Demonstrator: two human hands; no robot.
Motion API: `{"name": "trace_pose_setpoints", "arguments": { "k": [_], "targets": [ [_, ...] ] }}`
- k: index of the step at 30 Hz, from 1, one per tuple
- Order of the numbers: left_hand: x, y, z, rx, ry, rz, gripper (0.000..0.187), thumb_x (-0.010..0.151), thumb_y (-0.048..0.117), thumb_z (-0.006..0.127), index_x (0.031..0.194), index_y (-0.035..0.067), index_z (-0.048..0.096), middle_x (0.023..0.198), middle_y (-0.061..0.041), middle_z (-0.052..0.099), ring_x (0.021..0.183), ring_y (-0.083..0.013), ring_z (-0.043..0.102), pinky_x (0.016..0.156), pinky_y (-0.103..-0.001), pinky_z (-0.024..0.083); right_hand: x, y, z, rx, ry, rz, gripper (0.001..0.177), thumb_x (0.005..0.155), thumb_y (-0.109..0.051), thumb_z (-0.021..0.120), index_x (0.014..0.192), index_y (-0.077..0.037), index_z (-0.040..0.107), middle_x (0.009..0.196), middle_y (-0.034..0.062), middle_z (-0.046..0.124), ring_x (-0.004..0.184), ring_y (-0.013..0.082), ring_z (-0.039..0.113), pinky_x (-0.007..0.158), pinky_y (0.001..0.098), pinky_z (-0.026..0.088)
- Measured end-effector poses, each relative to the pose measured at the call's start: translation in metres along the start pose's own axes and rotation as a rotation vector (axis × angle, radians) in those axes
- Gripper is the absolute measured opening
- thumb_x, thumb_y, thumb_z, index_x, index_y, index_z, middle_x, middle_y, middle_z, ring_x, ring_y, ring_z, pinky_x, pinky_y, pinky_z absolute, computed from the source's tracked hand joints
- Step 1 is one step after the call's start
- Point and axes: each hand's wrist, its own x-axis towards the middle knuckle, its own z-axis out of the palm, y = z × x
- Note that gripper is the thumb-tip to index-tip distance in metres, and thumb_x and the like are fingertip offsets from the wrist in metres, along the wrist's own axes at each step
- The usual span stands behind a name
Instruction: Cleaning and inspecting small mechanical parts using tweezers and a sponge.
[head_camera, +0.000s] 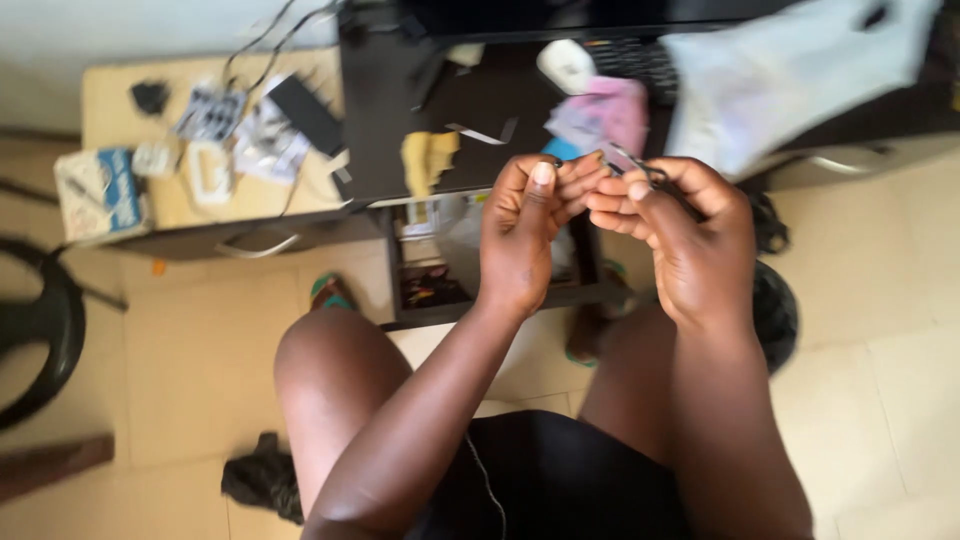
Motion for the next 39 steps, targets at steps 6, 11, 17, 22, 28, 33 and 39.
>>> {"name": "trace_pose_setpoints", "arguments": {
  "k": [6,11,17,22,28,33,39],
  "targets": [
    [-0.029,-0.079,0.078,-0.204,-0.053,-0.147,0.024,0.115,0.025,0.045,0.114,0.003,0.054,0.131,-0.025,0.066,0.121,-0.0319,0.067,0.104,-0.043,0.055,-0.057,-0.042,-0.076,-0.161,0.217,-0.038,0.008,0.104,0.001,0.056,0.108,0.004,0.063,0.103,0.0174,0.073,0.093,0.0266,0.076,0.086,0.0394,0.066],
    [-0.054,-0.152,0.127,-0.286,-0.085,-0.383,0.026,0.113,0.029,0.045,0.117,0.004,0.053,0.135,-0.026,0.063,0.126,-0.0327,0.063,0.106,-0.042,0.053,-0.105,-0.049,-0.150,-0.147,0.408,-0.060,0.008,0.104,-0.001,0.056,0.108,0.002,0.063,0.102,0.0153,0.074,0.091,0.0221,0.075,0.083,0.0355,0.065],
    [-0.077,-0.215,0.163,-0.164,-0.140,-0.499,0.030,0.112,0.031,0.045,0.114,0.001,0.052,0.134,-0.025,0.063,0.125,-0.0330,0.063,0.109,-0.043,0.053,-0.157,-0.024,-0.215,-0.167,0.505,-0.171,0.008,0.105,-0.003,0.058,0.109,0.001,0.064,0.100,0.0101,0.073,0.088,0.0143,0.070,0.076,0.0295,0.061],
    [-0.085,-0.262,0.158,-0.023,-0.132,-0.541,0.032,0.114,0.031,0.045,0.112,0.000,0.055,0.130,-0.024,0.064,0.119,-0.0332,0.063,0.108,-0.043,0.052,-0.160,0.008,-0.248,-0.193,0.527,-0.120,0.009,0.105,-0.005,0.061,0.110,0.001,0.065,0.096,0.0068,0.071,0.081,0.0100,0.064,0.070,0.0253,0.055],
    [-0.076,-0.286,0.139,0.061,-0.078,-0.602,0.031,0.110,0.031,0.045,0.112,0.001,0.055,0.134,-0.020,0.066,0.128,-0.0280,0.062,0.113,-0.043,0.046,-0.149,0.049,-0.279,-0.268,0.732,-0.044,0.015,0.101,-0.006,0.060,0.113,0.001,0.065,0.097,0.0063,0.071,0.080,0.0095,0.064,0.068,0.0245,0.056],
    [-0.071,-0.288,0.121,0.211,-0.087,-0.604,0.029,0.107,0.031,0.051,0.117,0.005,0.056,0.141,-0.015,0.061,0.137,-0.0269,0.053,0.117,-0.042,0.040,-0.148,0.053,-0.282,0.007,0.738,0.058,0.024,0.099,-0.008,0.061,0.122,-0.002,0.057,0.110,0.0138,0.072,0.092,0.0165,0.072,0.074,0.0286,0.061],
    [-0.074,-0.297,0.108,-0.071,-0.153,-0.611,0.023,0.106,0.027,0.057,0.118,0.007,0.056,0.141,-0.018,0.059,0.135,-0.0297,0.054,0.118,-0.046,0.041,-0.154,0.051,-0.283,0.417,0.567,0.049,0.020,0.103,-0.010,0.061,0.121,-0.001,0.057,0.108,0.0153,0.072,0.094,0.0209,0.073,0.079,0.0316,0.062]
  ]
}}
